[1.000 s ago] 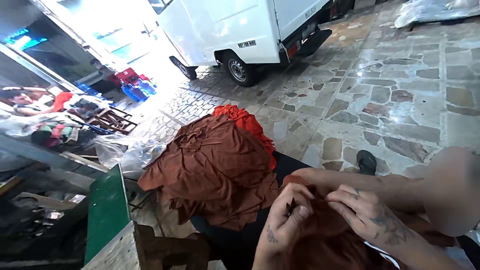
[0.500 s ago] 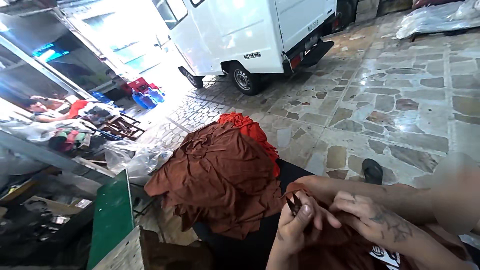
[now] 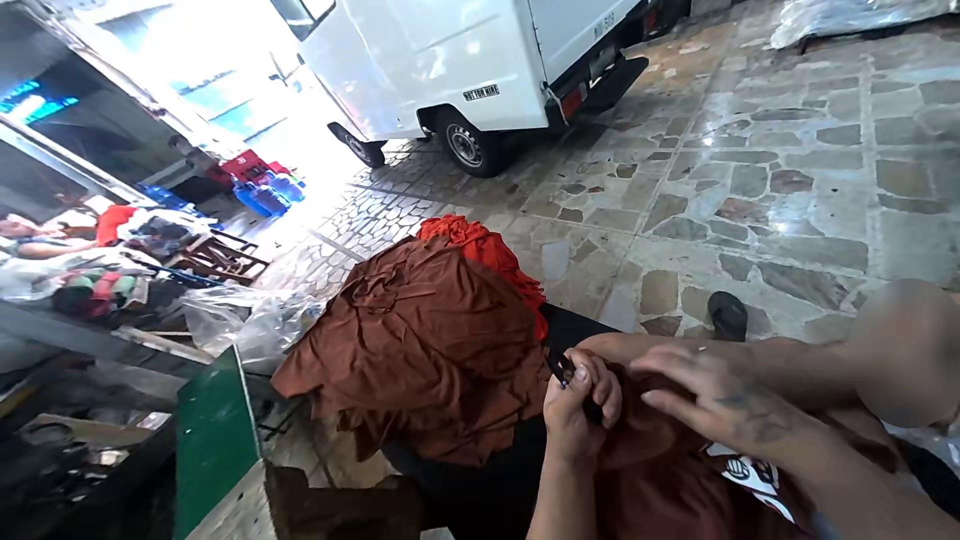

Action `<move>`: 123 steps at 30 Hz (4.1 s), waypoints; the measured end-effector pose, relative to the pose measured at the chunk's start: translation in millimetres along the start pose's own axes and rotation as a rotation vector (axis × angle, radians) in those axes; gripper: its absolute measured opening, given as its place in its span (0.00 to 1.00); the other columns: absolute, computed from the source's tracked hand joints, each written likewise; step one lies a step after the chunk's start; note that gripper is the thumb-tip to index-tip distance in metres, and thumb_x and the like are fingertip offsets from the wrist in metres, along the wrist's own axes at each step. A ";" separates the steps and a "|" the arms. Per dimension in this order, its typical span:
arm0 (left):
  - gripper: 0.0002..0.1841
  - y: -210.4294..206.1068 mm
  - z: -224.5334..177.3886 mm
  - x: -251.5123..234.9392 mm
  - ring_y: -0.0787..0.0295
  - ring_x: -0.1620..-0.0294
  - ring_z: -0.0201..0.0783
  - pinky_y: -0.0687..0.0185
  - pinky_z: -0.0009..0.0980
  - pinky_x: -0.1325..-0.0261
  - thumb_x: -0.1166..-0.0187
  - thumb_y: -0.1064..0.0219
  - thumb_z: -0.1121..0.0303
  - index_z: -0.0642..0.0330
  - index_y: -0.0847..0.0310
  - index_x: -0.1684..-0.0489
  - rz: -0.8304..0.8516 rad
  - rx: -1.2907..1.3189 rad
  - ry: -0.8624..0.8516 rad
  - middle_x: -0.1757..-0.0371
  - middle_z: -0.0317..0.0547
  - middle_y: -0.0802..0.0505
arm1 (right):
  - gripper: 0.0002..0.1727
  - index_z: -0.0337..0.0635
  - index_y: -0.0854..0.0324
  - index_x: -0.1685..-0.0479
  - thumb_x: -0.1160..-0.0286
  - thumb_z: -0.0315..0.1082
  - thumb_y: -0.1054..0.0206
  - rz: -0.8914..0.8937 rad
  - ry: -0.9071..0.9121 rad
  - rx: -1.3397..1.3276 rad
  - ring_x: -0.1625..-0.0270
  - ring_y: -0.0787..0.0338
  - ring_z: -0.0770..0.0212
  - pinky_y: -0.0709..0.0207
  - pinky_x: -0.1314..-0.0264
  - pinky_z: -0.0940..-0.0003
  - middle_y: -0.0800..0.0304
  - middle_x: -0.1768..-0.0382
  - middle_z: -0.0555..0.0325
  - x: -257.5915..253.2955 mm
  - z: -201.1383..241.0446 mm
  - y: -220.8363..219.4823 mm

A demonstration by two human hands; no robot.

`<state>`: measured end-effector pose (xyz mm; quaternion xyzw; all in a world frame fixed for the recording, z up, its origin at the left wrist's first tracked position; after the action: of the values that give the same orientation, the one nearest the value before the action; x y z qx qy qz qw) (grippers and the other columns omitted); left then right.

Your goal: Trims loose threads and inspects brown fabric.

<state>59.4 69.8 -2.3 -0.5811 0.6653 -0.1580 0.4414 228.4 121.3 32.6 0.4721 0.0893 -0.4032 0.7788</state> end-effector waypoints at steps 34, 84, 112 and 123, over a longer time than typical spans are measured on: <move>0.10 -20.0 -20.6 13.0 0.15 0.71 0.30 0.17 0.27 0.63 0.12 0.38 0.58 0.53 0.20 0.57 0.134 -0.258 -0.066 0.75 0.34 0.16 | 0.15 0.45 0.09 0.64 0.36 0.29 0.45 0.108 -0.039 -0.092 0.53 0.09 0.65 0.16 0.49 0.67 0.07 0.58 0.59 31.5 -39.5 10.5; 0.07 0.4 -25.9 15.5 0.17 0.76 0.29 0.20 0.26 0.68 0.15 0.34 0.60 0.51 0.18 0.61 0.024 -0.215 -0.042 0.77 0.33 0.16 | 0.16 0.42 0.07 0.61 0.15 0.41 0.39 0.019 0.101 -0.077 0.63 0.10 0.72 0.19 0.58 0.79 0.06 0.68 0.59 12.4 -16.1 4.8; 0.14 -10.2 -34.3 10.8 0.14 0.66 0.30 0.16 0.26 0.59 0.07 0.51 0.64 0.62 0.27 0.62 -0.021 -1.772 -0.513 0.68 0.45 0.15 | 0.13 0.42 0.05 0.64 0.20 0.38 0.33 -0.215 0.009 0.117 0.70 0.16 0.64 0.23 0.66 0.71 0.13 0.75 0.58 41.2 -30.2 1.1; 0.12 -13.1 -37.0 10.0 0.12 0.61 0.27 0.12 0.29 0.51 0.06 0.48 0.61 0.55 0.26 0.59 -0.106 -1.538 -0.553 0.66 0.36 0.16 | 0.12 0.45 0.06 0.65 0.23 0.42 0.30 -0.178 -0.118 0.082 0.63 0.13 0.70 0.20 0.58 0.74 0.10 0.69 0.62 49.3 -43.5 21.3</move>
<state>39.9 45.9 23.8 -0.7700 0.4263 0.4710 0.0595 286.6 134.4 -2.3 0.4691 0.0685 -0.5013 0.7238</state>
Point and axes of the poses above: each hand's wrist, its own x-axis away from the middle knuckle, its own y-axis out of the back of the hand, z = x × y, the point moved 4 cm from there along -x, towards the middle knuckle
